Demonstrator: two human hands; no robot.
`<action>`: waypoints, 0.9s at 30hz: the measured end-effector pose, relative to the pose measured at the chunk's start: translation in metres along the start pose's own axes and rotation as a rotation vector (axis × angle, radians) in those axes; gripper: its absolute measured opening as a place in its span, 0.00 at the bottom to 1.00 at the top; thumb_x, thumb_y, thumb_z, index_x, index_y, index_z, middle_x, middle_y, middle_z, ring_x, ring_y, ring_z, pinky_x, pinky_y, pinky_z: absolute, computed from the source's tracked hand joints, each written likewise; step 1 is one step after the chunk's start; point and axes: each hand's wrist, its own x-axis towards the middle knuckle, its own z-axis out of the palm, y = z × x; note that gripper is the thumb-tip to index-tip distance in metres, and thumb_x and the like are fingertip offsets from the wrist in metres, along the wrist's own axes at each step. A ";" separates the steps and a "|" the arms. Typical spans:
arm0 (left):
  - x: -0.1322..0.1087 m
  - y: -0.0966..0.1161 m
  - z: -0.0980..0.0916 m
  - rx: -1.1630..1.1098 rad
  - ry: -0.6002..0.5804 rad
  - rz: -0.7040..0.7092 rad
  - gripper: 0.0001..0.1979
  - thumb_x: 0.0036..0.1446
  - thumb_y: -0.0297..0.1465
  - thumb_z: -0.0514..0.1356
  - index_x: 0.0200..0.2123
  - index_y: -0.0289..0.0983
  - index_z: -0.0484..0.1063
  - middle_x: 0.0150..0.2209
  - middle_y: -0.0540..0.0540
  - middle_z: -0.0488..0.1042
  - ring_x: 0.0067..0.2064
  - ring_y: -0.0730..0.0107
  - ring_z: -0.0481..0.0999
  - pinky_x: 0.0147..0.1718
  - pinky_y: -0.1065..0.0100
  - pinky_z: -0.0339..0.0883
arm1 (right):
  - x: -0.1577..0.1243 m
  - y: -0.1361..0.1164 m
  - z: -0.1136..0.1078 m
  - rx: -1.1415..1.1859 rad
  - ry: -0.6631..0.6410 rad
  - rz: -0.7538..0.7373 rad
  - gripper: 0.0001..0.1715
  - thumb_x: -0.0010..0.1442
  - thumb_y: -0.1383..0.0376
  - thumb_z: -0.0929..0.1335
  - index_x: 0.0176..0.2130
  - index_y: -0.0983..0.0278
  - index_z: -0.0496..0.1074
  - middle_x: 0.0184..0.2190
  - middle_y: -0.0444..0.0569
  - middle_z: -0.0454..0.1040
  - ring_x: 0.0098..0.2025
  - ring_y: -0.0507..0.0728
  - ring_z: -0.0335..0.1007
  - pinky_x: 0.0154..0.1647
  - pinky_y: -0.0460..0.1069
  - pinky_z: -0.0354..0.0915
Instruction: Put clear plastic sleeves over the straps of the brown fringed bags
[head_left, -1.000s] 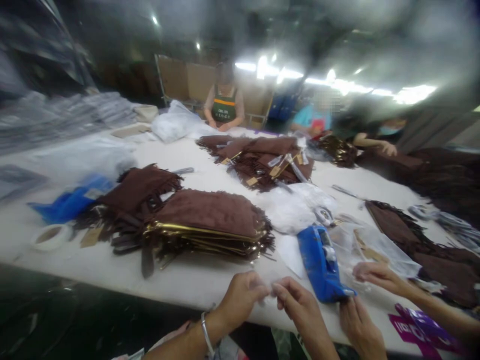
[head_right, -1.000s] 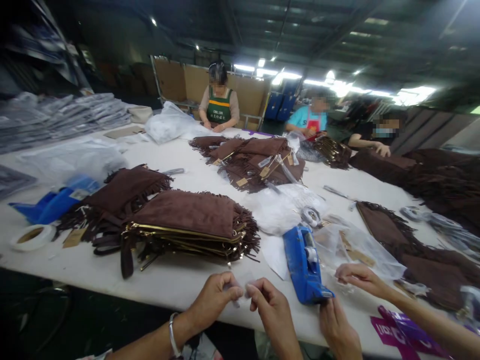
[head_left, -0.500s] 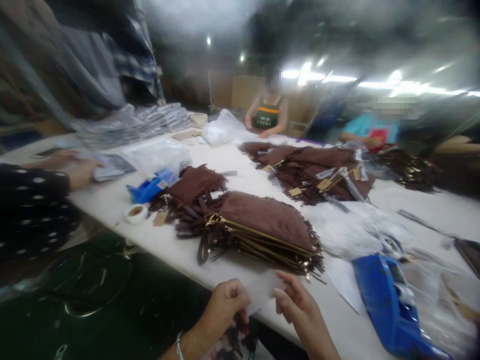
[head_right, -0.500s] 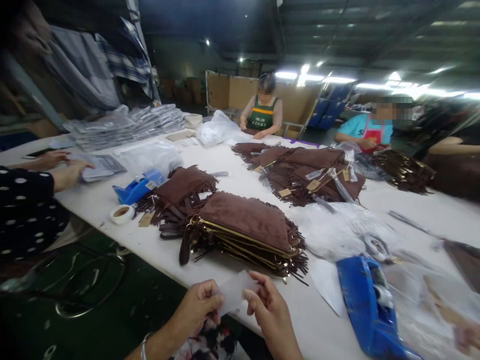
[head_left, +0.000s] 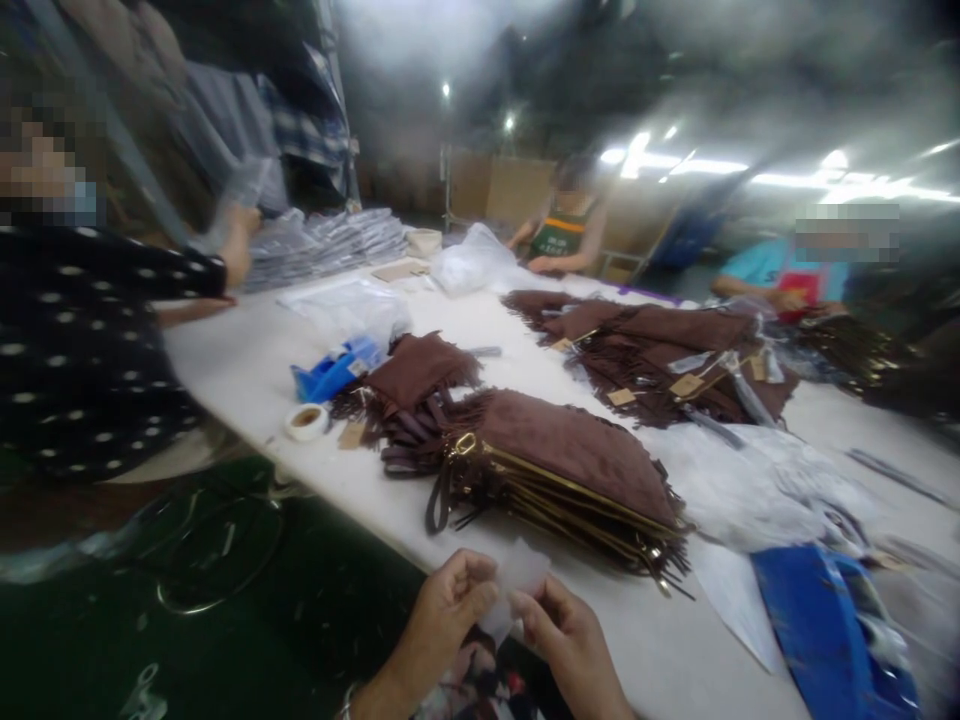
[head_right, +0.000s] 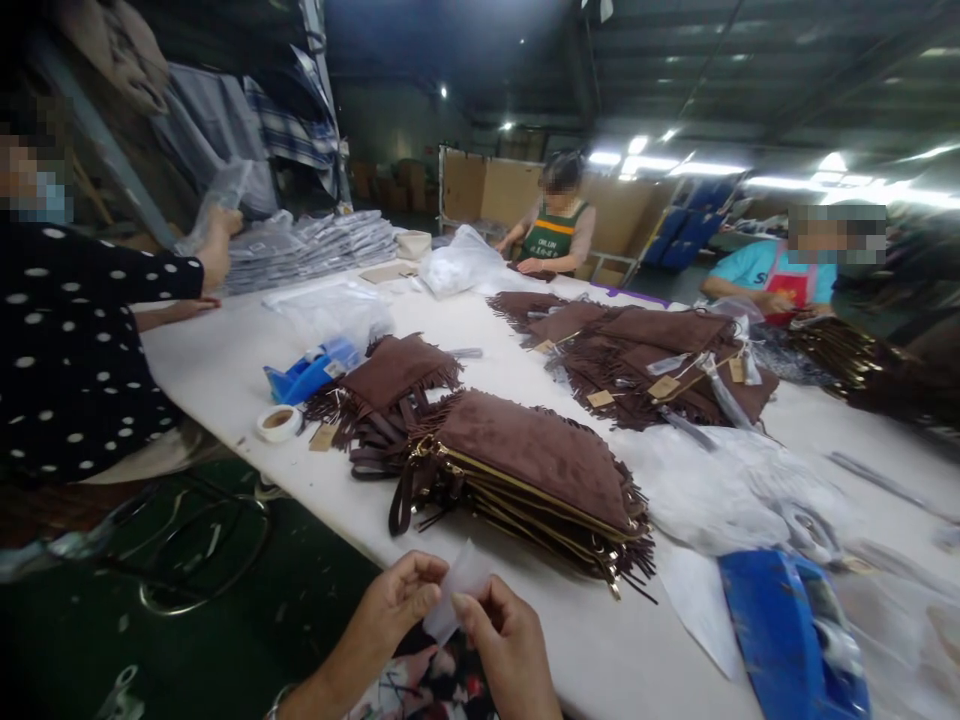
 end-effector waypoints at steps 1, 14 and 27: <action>0.002 0.003 -0.003 0.000 -0.006 0.011 0.16 0.55 0.39 0.64 0.41 0.34 0.70 0.38 0.43 0.76 0.40 0.64 0.74 0.39 0.67 0.65 | 0.001 -0.001 0.003 -0.034 -0.009 -0.004 0.18 0.58 0.52 0.67 0.29 0.65 0.69 0.23 0.40 0.61 0.26 0.50 0.55 0.27 0.44 0.53; 0.015 0.005 -0.032 0.066 0.109 0.036 0.15 0.53 0.40 0.65 0.26 0.34 0.69 0.24 0.52 0.67 0.28 0.73 0.64 0.29 0.72 0.57 | 0.024 -0.017 0.016 -0.213 0.005 -0.045 0.13 0.58 0.56 0.66 0.34 0.63 0.70 0.24 0.42 0.70 0.24 0.51 0.64 0.25 0.44 0.58; 0.053 0.085 -0.065 0.566 0.037 0.306 0.12 0.62 0.36 0.56 0.30 0.37 0.75 0.49 0.43 0.72 0.51 0.59 0.69 0.52 0.65 0.59 | 0.087 -0.053 0.059 0.042 0.259 -0.152 0.33 0.60 0.46 0.64 0.54 0.67 0.67 0.27 0.46 0.74 0.15 0.49 0.62 0.16 0.45 0.59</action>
